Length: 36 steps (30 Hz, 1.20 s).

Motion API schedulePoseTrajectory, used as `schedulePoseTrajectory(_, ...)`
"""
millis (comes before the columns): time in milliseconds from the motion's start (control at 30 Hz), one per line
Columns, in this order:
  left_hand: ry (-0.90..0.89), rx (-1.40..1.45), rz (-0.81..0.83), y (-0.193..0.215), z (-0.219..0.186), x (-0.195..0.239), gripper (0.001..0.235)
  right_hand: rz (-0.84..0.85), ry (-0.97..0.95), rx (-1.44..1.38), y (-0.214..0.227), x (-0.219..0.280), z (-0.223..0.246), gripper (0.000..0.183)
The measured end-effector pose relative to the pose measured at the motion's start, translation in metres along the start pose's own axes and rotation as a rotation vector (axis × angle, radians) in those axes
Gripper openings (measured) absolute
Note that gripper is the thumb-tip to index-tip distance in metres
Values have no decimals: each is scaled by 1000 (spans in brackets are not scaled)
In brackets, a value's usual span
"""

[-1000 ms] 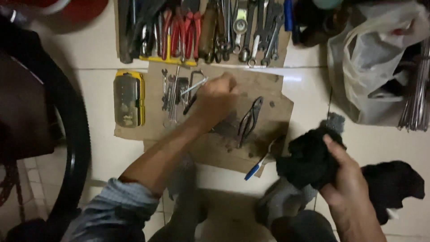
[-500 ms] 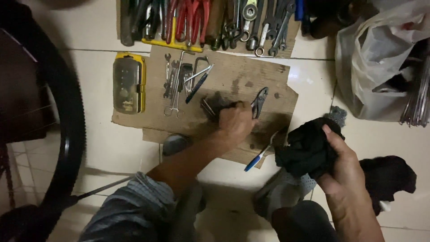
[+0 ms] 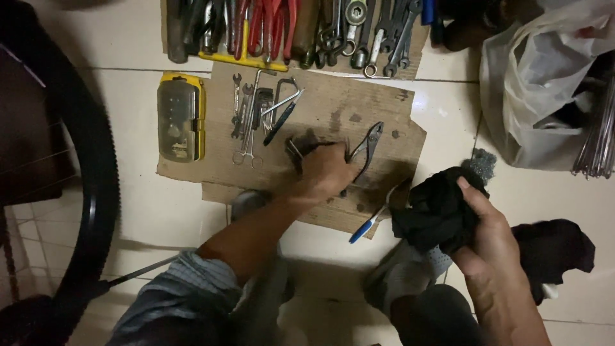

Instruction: The person sits on the floor and wipes various metal tools, including wrenches, pliers, and screwdrivers, with a black cloth. The person picks up each tool from a cardboard sheet, cleans it, and places it back down.

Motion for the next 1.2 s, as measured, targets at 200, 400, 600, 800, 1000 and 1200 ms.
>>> schedulePoseTrajectory(200,-133,-219,-272,2,14,-18,14,90,28,-33,3,-4,-2,25)
schedulePoseTrajectory(400,-277,-407,-164,-51,24,-37,33,13,23,-65,1,-1,3,33)
schedulePoseTrajectory(600,-101,-480,-52,-33,0,-27,13,14,51,-71,-4,-3,9,28)
schedulePoseTrajectory(800,-188,156,17,-25,-4,-1,55,3,149,274,-32,11,16,82)
schedulePoseTrajectory(1000,-380,73,-75,-34,-17,37,38,122,490,540,-64,11,4,47)
schedulePoseTrajectory(1200,-211,819,197,-15,-12,38,71,223,674,654,-51,-1,5,42)
Point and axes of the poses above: each hand's wrist, its own x-axis away from the middle knuckle, its own y-axis out of the back of the hand, z = x × y, the point moved 3 cm from there along -x, towards the middle knuckle, and after that the axes turned 1 degree about y, right-handed, at the moved point
